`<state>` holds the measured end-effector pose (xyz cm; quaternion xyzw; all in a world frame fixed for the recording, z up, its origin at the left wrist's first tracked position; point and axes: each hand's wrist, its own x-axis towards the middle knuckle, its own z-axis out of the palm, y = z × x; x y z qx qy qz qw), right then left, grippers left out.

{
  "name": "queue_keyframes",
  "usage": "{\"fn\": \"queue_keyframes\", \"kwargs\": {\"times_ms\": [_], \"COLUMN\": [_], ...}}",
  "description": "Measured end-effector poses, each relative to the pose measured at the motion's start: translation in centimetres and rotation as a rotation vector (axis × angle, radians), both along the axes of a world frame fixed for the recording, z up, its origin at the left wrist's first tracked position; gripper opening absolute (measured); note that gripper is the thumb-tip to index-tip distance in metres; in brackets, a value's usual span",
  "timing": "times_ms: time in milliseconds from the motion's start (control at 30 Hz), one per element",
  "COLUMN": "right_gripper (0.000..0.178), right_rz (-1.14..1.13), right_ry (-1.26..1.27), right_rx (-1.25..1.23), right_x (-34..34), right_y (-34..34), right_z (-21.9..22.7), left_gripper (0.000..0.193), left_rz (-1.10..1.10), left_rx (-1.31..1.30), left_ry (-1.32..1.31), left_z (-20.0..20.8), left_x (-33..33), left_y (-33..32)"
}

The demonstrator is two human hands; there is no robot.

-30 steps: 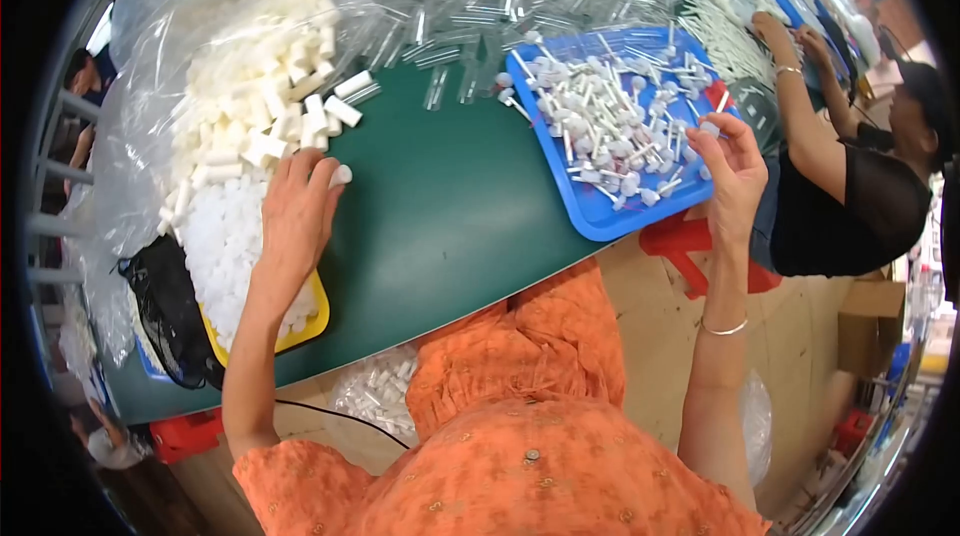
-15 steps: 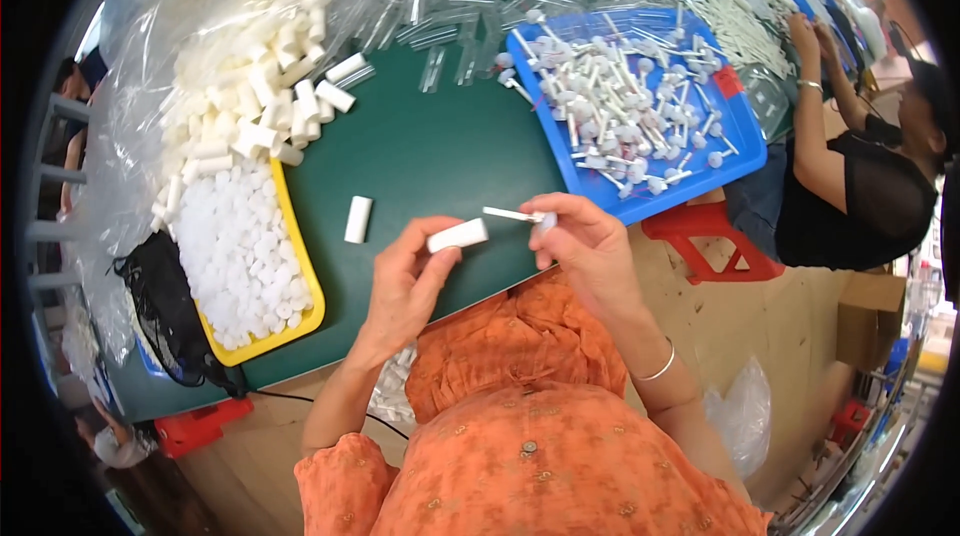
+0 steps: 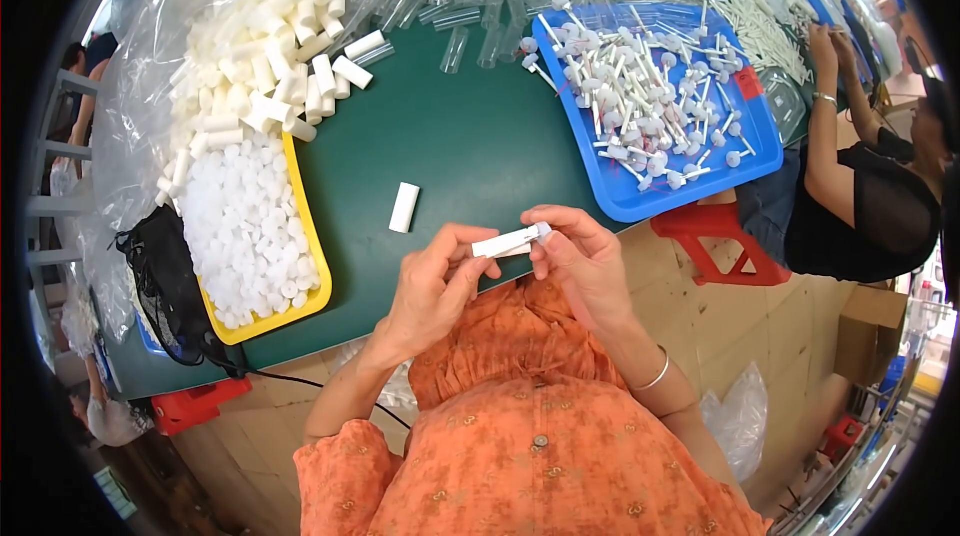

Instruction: Assembling small toy components by inserting plastic stems into foam cylinders at a factory workbench.

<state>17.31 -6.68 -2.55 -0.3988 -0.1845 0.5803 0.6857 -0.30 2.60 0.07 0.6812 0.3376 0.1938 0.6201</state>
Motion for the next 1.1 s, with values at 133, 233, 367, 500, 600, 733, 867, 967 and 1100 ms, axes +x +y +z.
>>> {"fn": "queue_keyframes", "kwargs": {"times_ms": [133, 233, 367, 500, 600, 733, 867, 967, 1100], "right_gripper": [0.022, 0.023, 0.026, 0.028, 0.028, 0.028, 0.027, 0.027, 0.024], "right_rz": [0.043, 0.042, 0.062, 0.094, 0.105, 0.075, 0.094, 0.173, 0.104], "right_ry": [-0.099, -0.179, -0.237, -0.375, -0.431, -0.396, -0.249, -0.221, -0.360], "right_rx": [0.040, 0.060, 0.131, 0.172, 0.146, 0.115, 0.133, 0.156, 0.158], "right_x": [-0.2, -0.4, -0.5, -0.8, -1.0, -0.8, 0.4, 0.9, 0.1], "right_y": [-0.1, -0.2, -0.6, -0.9, -0.8, -0.8, -0.7, -0.3, -0.5], "right_z": [-0.1, 0.3, -0.3, -0.7, -0.4, 0.1, -0.4, -0.6, 0.3], "left_gripper": [0.015, 0.016, 0.019, 0.024, 0.021, 0.023, 0.020, 0.018, 0.018], "left_rz": [0.023, 0.088, 0.081, 0.095, 0.094, 0.005, -0.175, -0.208, -0.150], "left_rx": [0.079, -0.052, -0.276, -0.272, -0.258, -0.124, 0.352, 0.249, -0.035], "left_ry": [-0.021, -0.044, -0.128, -0.152, -0.116, 0.035, 0.133, 0.162, 0.037], "left_z": [-0.3, -0.6, -0.6, 0.3, -0.2, 0.0, 0.7, 1.0, 1.0], "left_x": [0.0, 0.0, -0.2, 0.4, 0.4, 0.1, -0.2, -0.3, 0.0], "left_y": [-0.5, -0.8, -1.2, -2.1, -1.7, -1.0, -0.2, 0.2, -0.3]}}
